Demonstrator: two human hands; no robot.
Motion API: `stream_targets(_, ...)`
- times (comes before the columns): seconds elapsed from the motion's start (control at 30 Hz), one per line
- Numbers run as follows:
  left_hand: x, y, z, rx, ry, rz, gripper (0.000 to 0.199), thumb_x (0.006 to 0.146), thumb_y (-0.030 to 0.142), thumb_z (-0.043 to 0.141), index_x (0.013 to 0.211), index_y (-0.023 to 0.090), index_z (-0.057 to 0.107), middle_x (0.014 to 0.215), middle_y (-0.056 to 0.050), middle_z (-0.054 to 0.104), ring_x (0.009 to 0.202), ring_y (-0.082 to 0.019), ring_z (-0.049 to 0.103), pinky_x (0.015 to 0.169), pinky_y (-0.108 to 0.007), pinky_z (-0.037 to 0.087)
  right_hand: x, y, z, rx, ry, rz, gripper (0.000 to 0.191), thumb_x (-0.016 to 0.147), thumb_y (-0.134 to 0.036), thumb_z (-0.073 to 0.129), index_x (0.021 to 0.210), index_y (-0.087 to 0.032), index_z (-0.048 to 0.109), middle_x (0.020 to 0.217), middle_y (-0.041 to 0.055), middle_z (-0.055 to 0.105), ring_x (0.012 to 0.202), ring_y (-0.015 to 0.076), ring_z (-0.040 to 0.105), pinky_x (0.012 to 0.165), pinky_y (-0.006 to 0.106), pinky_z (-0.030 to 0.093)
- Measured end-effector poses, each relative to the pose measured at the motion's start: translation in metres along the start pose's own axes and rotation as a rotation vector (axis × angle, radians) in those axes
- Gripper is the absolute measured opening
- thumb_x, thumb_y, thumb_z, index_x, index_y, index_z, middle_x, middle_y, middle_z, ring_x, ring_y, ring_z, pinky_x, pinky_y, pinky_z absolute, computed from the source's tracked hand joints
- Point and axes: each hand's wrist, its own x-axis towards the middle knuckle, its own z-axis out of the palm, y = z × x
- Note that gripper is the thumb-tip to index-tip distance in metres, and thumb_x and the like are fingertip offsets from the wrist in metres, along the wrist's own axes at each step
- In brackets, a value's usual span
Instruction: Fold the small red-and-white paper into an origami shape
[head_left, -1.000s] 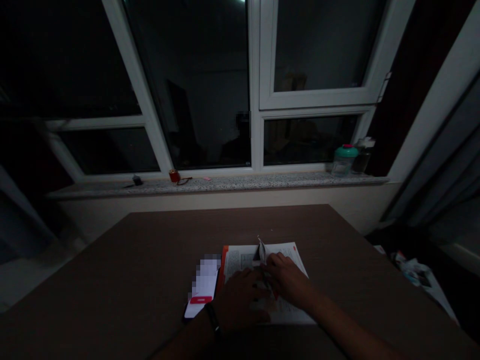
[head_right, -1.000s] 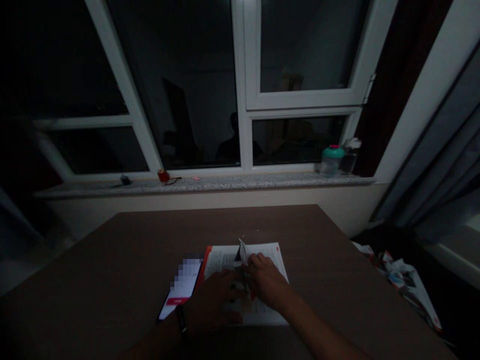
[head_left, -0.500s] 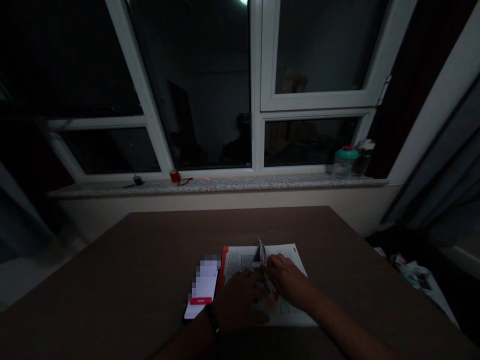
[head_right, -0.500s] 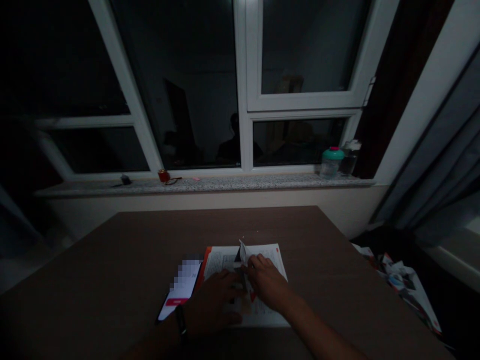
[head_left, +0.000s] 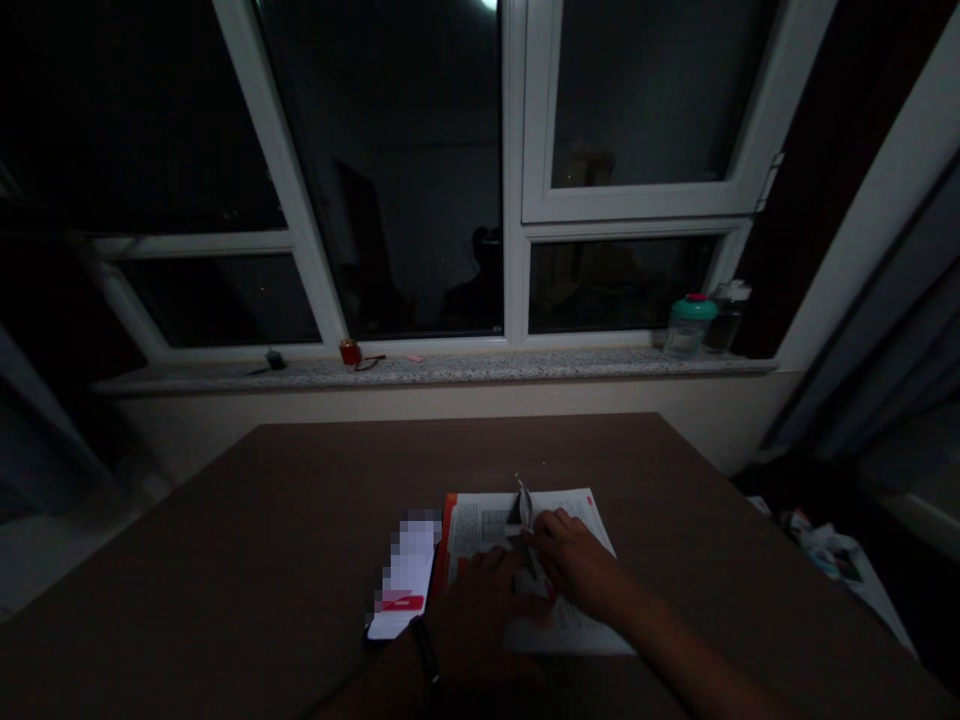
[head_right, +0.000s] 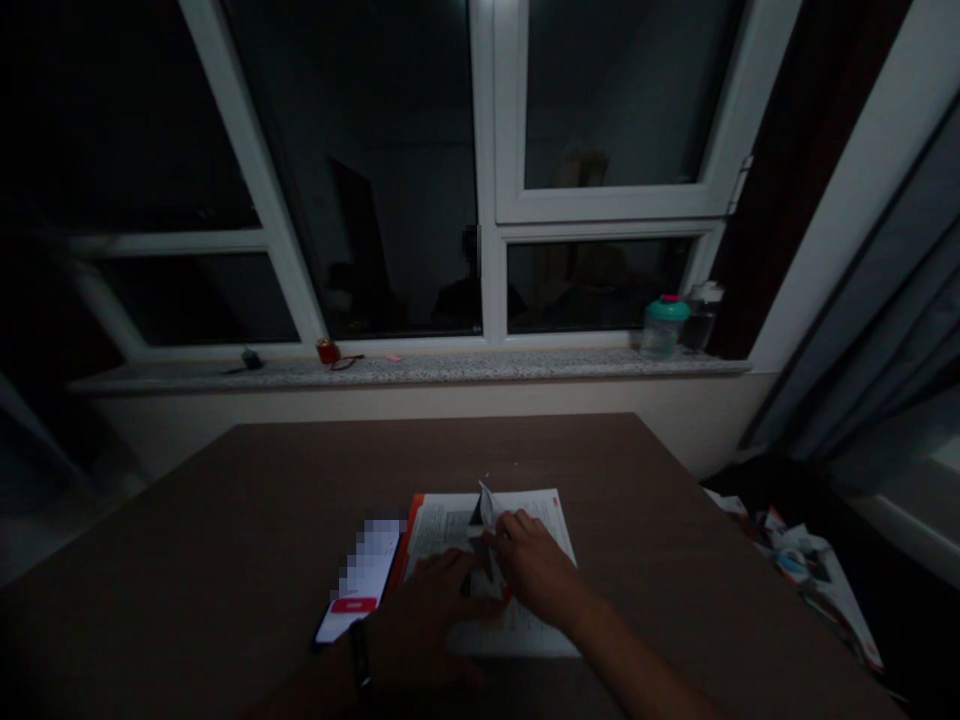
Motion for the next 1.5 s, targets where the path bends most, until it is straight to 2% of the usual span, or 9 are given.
stream_targets(0.2,0.008,0.003,-0.001,-0.009,0.031,-0.084,0.044,0.086,0.046,0.070,0.122,0.026,0.057,0.126,-0.006,0.055,0.116,-0.030,0.047,0.096,-0.043,0.041,-0.002,0.001,0.002,0.018,0.017,-0.002,0.038,0.093,-0.012,0.052,0.127,-0.027,0.057,0.108,0.0067,0.055,0.101,0.0236,0.048,0.084,0.034,0.040)
stream_targets(0.4,0.010,-0.002,0.001,-0.004,0.099,-0.151,0.032,0.088,0.035,0.068,0.118,0.027,0.059,0.132,-0.003,0.053,0.120,-0.028,0.045,0.101,-0.042,0.037,-0.001,0.002,0.003,0.032,0.007,-0.001,0.040,0.092,-0.012,0.052,0.129,-0.027,0.056,0.109,0.0071,0.055,0.102,0.0247,0.048,0.086,0.036,0.040)
stream_targets(0.6,0.012,-0.001,-0.007,0.013,0.088,-0.235,0.049,0.085,0.030,0.069,0.131,0.026,0.051,0.132,-0.005,0.054,0.118,-0.029,0.046,0.099,-0.044,0.039,-0.001,0.000,0.002,0.027,0.010,0.008,0.038,0.092,-0.012,0.053,0.126,-0.027,0.057,0.109,0.0068,0.055,0.101,0.0241,0.048,0.085,0.035,0.040)
stream_targets(0.73,0.013,0.001,-0.014,0.017,0.059,-0.245,0.051,0.084,0.028,0.067,0.132,0.027,0.050,0.132,-0.006,0.054,0.119,-0.030,0.046,0.099,-0.045,0.040,-0.001,0.000,0.003,0.002,0.003,0.011,0.033,0.093,-0.013,0.052,0.123,-0.024,0.059,0.109,0.0075,0.055,0.101,0.0240,0.048,0.085,0.035,0.040)
stream_targets(0.93,0.013,0.005,-0.020,0.036,0.047,-0.221,0.050,0.083,0.035,0.073,0.128,0.027,0.053,0.121,-0.005,0.060,0.114,-0.030,0.049,0.096,-0.044,0.041,0.001,-0.002,-0.004,0.050,-0.010,-0.009,0.025,0.097,-0.018,0.047,0.116,-0.022,0.062,0.110,0.0071,0.059,0.101,0.0223,0.051,0.087,0.034,0.040)
stream_targets(1.07,0.011,0.004,-0.011,0.068,0.098,-0.168,0.044,0.085,0.043,0.071,0.122,0.025,0.056,0.119,-0.005,0.061,0.111,-0.031,0.049,0.094,-0.045,0.041,0.000,0.001,-0.006,0.171,0.010,-0.010,0.027,0.100,-0.024,0.044,0.118,-0.023,0.065,0.116,0.0066,0.062,0.107,0.0218,0.054,0.095,0.035,0.039)
stream_targets(1.23,0.010,0.001,0.001,0.088,0.100,-0.081,0.040,0.087,0.048,0.069,0.117,0.023,0.058,0.116,-0.003,0.061,0.108,-0.028,0.051,0.092,-0.043,0.041,-0.004,0.008,-0.004,0.286,0.060,-0.032,0.028,0.100,-0.031,0.045,0.114,-0.024,0.068,0.124,0.0064,0.064,0.115,0.0216,0.056,0.101,0.035,0.038)
stream_targets(1.4,0.010,0.002,0.001,0.090,0.092,-0.004,0.031,0.089,0.043,0.069,0.111,0.023,0.059,0.112,-0.003,0.062,0.106,-0.026,0.051,0.090,-0.038,0.041,-0.001,0.010,-0.005,0.257,0.029,-0.069,0.027,0.094,-0.017,0.049,0.109,-0.026,0.070,0.113,0.0035,0.068,0.106,0.0191,0.059,0.099,0.035,0.037)
stream_targets(1.5,0.010,0.004,-0.002,0.078,0.115,-0.027,0.015,0.092,0.033,0.063,0.102,0.022,0.059,0.104,-0.003,0.062,0.101,-0.024,0.053,0.087,-0.037,0.041,0.000,0.009,-0.008,0.174,0.014,-0.045,0.030,0.091,-0.014,0.052,0.107,-0.030,0.072,0.112,0.0030,0.066,0.108,0.0209,0.054,0.095,0.036,0.037)
